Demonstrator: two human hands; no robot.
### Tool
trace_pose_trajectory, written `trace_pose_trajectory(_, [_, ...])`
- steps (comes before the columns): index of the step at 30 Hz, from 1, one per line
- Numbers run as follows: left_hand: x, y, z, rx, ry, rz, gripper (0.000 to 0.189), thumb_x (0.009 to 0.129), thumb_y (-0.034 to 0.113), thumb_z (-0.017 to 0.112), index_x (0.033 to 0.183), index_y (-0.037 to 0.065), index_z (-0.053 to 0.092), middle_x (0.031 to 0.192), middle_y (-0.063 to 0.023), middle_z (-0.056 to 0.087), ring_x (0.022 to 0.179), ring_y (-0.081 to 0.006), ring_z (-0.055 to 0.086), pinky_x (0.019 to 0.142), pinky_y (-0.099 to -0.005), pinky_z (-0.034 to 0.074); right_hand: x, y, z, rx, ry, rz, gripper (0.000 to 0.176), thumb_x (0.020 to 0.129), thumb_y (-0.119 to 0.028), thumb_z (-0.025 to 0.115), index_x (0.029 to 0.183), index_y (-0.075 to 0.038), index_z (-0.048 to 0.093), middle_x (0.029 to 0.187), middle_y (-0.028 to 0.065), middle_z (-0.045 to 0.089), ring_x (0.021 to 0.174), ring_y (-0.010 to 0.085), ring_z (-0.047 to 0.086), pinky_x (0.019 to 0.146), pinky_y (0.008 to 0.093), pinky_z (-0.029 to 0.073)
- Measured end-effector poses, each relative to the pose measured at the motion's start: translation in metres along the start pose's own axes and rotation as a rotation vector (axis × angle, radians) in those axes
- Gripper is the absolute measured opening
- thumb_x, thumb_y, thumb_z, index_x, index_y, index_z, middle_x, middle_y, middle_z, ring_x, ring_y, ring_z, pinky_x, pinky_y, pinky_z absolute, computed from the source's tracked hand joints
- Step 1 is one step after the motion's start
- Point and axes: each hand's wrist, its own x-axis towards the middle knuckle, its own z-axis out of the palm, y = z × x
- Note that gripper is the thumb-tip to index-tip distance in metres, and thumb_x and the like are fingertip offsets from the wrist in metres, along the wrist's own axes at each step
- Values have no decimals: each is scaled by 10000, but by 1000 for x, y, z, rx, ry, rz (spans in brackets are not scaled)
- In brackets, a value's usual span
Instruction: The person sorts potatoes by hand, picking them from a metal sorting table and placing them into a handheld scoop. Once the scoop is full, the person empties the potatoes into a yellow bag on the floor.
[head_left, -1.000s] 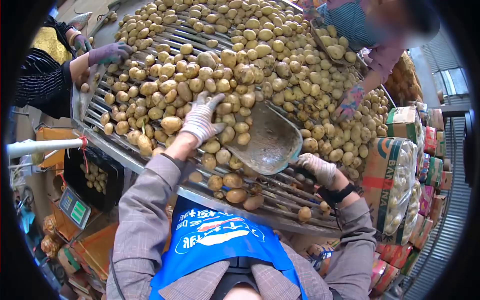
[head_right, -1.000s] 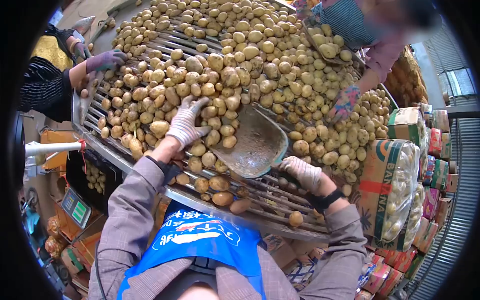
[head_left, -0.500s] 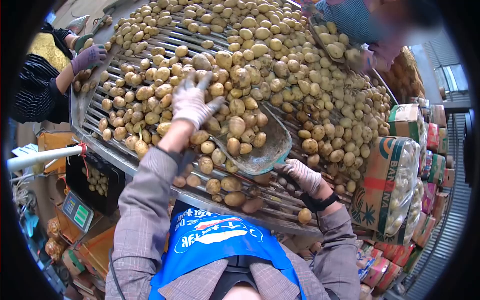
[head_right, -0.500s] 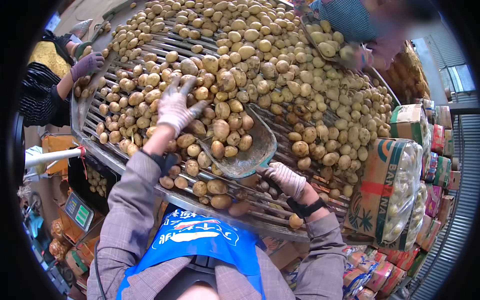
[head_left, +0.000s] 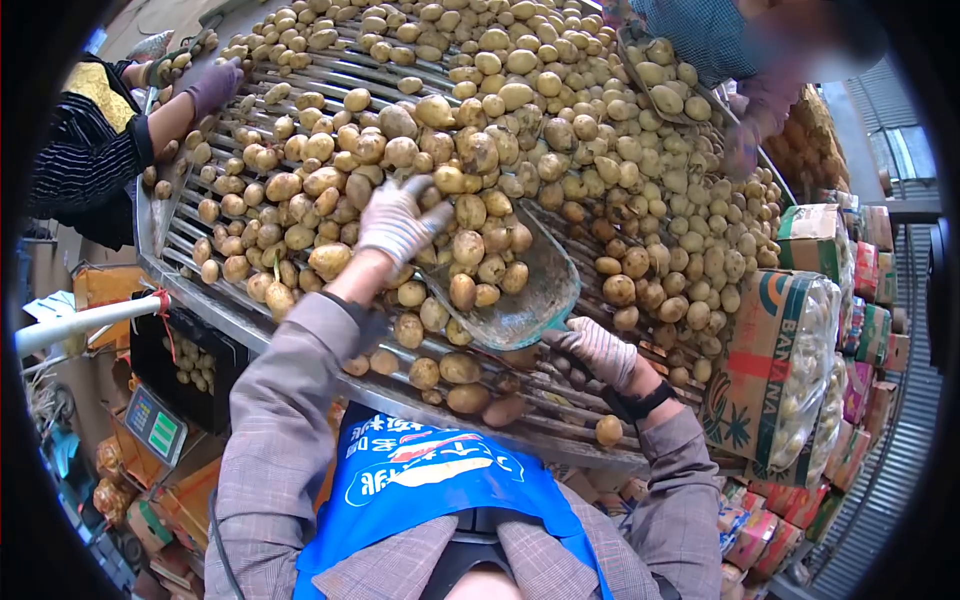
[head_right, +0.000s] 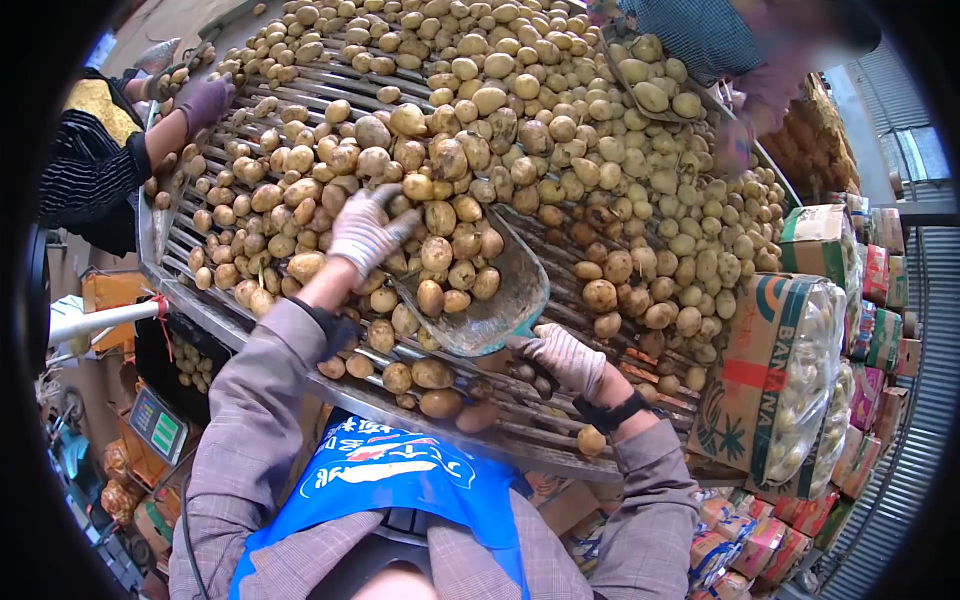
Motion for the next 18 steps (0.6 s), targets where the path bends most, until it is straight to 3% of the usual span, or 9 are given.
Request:
trace_pose_trajectory(2, [-8, -1, 20, 98, 209, 111, 586, 762, 457, 751, 1250, 157, 627, 1170, -232, 571, 1132, -401, 517, 994, -449, 434, 3, -4, -4, -47, 16, -50, 371, 915, -398, 656, 790, -53, 601, 581, -18, 532, 400, 66, 464, 369, 225, 362])
trace_pose_trajectory(4, [-18, -3, 21, 83, 143, 85, 537, 766, 437, 749, 1207, 148, 648, 1184, -218, 566, 1133, -393, 517, 1002, -453, 426, 9, 9, -7, -125, 15, -149, 373, 916, -397, 654, 790, -50, 606, 582, -17, 537, 402, 65, 466, 368, 226, 362])
trace_pose_trajectory(6, [-23, -5, 28, 73, 146, 182, 482, 777, 424, 720, 1169, 150, 656, 1255, -218, 540, 1178, -399, 485, 1008, -459, 427, 6, 3, -2, -133, 6, -98, 388, 912, -415, 653, 789, -51, 605, 590, -12, 551, 395, 66, 463, 368, 224, 355])
trace_pose_trajectory(8, [-25, 3, 31, 95, 146, 228, 419, 784, 398, 709, 1112, 140, 665, 1234, -170, 562, 1181, -392, 472, 1000, -461, 432, 6, 8, -3, -133, 12, -71, 389, 911, -419, 653, 778, -56, 601, 572, -17, 536, 388, 68, 457, 368, 224, 354])
trace_pose_trajectory(11, [-41, 20, 38, 100, 182, 261, 365, 785, 371, 713, 1070, 147, 683, 1181, -156, 584, 1191, -413, 452, 1007, -480, 422, 6, 13, -5, -132, -31, -228, 401, 909, -434, 648, 761, -65, 594, 550, -24, 513, 386, 67, 452, 367, 227, 354])
trace_pose_trajectory(15, [-49, 34, 43, 127, 186, 362, 379, 788, 377, 694, 1085, 143, 677, 1182, -176, 575, 1184, -417, 454, 974, -492, 453, 14, 32, -6, -5, 8, -44, 396, 903, -451, 641, 794, -73, 593, 554, -21, 506, 385, 70, 448, 364, 224, 348])
trace_pose_trajectory(18, [-53, 48, 42, 67, 189, 444, 331, 780, 337, 684, 1044, 137, 665, 1145, -182, 574, 1154, -435, 476, 955, -499, 462, 14, 56, 1, 52, 72, -87, 365, 895, -424, 645, 760, -91, 583, 547, -19, 482, 393, 82, 421, 367, 232, 310])
